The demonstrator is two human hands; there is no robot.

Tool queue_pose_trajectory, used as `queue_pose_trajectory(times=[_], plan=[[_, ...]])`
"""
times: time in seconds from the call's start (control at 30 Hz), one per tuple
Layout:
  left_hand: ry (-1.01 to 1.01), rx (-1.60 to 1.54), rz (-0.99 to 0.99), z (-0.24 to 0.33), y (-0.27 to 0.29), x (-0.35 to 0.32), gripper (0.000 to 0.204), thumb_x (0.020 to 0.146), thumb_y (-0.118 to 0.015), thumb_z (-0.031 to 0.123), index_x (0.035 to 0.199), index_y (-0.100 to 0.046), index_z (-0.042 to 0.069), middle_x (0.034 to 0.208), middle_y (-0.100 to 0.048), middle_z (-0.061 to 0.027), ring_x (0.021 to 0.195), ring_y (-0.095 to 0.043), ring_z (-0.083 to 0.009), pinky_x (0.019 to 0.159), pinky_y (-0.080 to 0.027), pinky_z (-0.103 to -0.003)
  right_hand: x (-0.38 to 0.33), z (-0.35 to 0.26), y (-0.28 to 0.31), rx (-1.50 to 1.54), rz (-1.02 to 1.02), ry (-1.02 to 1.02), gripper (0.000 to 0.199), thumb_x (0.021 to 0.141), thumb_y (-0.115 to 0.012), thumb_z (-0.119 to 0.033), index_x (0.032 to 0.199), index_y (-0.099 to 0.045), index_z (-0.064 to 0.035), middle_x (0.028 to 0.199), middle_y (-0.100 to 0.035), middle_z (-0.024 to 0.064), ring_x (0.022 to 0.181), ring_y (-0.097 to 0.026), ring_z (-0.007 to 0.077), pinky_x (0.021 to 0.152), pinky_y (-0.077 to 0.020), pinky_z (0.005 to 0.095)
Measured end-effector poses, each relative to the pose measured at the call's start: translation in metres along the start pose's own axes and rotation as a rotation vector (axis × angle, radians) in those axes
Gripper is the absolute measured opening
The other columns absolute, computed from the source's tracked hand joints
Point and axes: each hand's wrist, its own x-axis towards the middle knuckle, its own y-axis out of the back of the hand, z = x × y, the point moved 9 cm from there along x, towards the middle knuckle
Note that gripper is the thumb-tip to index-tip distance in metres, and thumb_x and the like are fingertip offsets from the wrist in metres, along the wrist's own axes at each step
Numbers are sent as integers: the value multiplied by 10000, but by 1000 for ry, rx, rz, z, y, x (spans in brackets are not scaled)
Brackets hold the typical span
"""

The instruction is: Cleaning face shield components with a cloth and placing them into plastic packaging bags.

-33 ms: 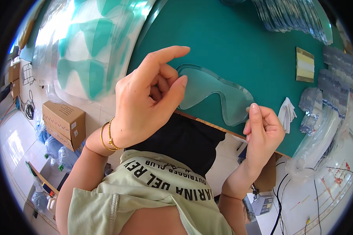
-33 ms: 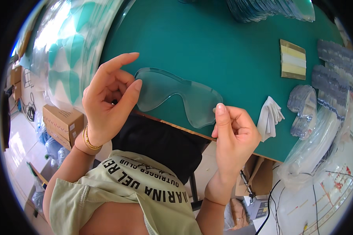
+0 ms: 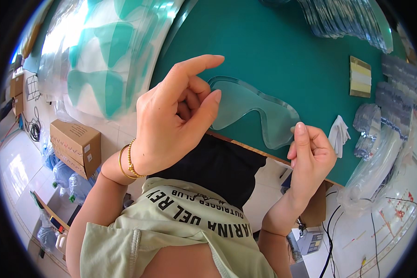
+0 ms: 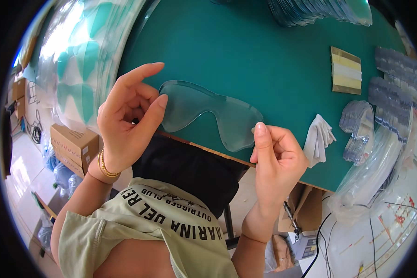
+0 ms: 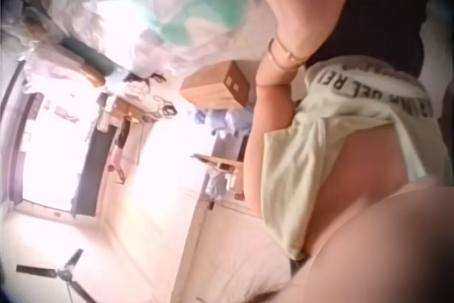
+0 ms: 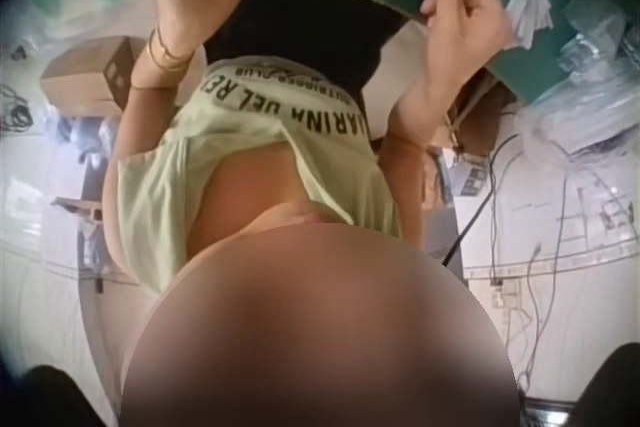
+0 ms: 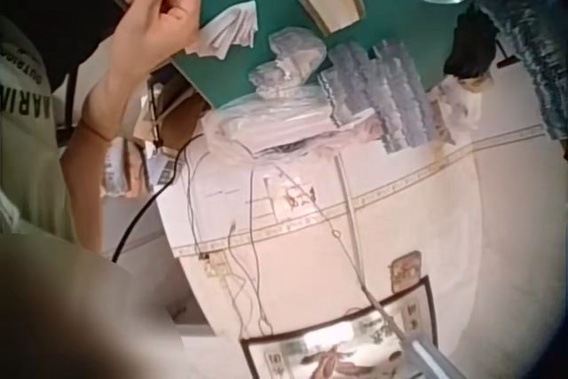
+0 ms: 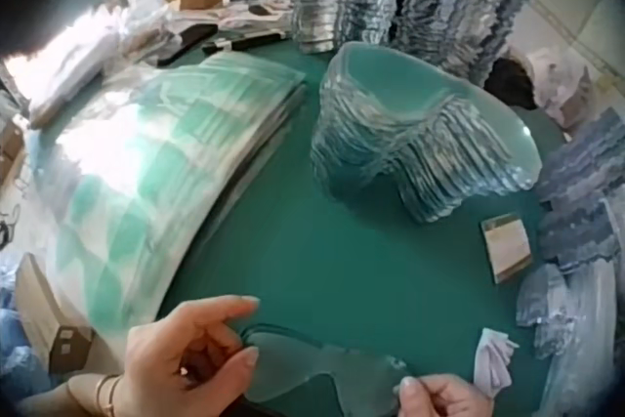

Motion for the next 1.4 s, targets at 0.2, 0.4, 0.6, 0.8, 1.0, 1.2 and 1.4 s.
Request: queue_pose_trajectory(times=[0.2,0.4,0.6,0.8,1.0,1.2,1.4], plan=[[-2,15,7,1,0,-1,445,907,-651,-80,1338,-561,-16,814,-593,24,636,-531,10,528,-359,-135,0,1,-1,1,-10,-24,207,955,-717,-174,857,-682,4,582,-550,-16,477,-434,18,448,-275,187],[10,0,9,-1,0,-1,454,910,-652,-75,1348,-553,-10,813,-593,28,638,-533,11,528,-357,-132,0,-1,-1,-16,11,-15,225,964,-708,-202,856,-679,-7,546,-519,-22,456,-400,14,428,-246,187],[1,15,13,-1,0,0,453,909,-649,-78,1346,-554,-8,805,-591,30,635,-532,13,526,-353,-132,1,0,-1,-14,14,-18,226,961,-712,-201,861,-681,-1,548,-523,-20,457,-403,16,429,-249,186],[8,31,4,0,-1,0,459,903,-643,-90,1345,-556,-3,800,-589,28,623,-522,16,525,-353,-136,0,0,-1,-55,4,-23,220,965,-707,-199,876,-686,1,560,-541,-14,469,-429,17,436,-282,182],[2,53,84,-3,3,1,428,850,-695,-58,1254,-630,66,695,-571,27,532,-508,-39,499,-405,-196,15,-30,20,-294,113,87,212,1009,-632,-188,983,-709,7,751,-651,6,547,-509,20,483,-367,187],[-53,71,77,2,0,2,421,843,-693,-60,1243,-631,55,690,-577,22,524,-506,-45,504,-413,-201,79,-78,37,-1071,428,627,344,1023,-564,-264,1281,-629,-46,1226,-643,258,1096,-638,371,935,-504,450],[-72,65,79,3,-1,0,425,859,-667,-75,1267,-615,33,717,-577,16,555,-489,-29,530,-403,-190,81,-58,26,-891,51,552,422,1054,-485,-328,1400,-586,-109,1455,-497,272,1335,-493,419,1086,-408,426]])
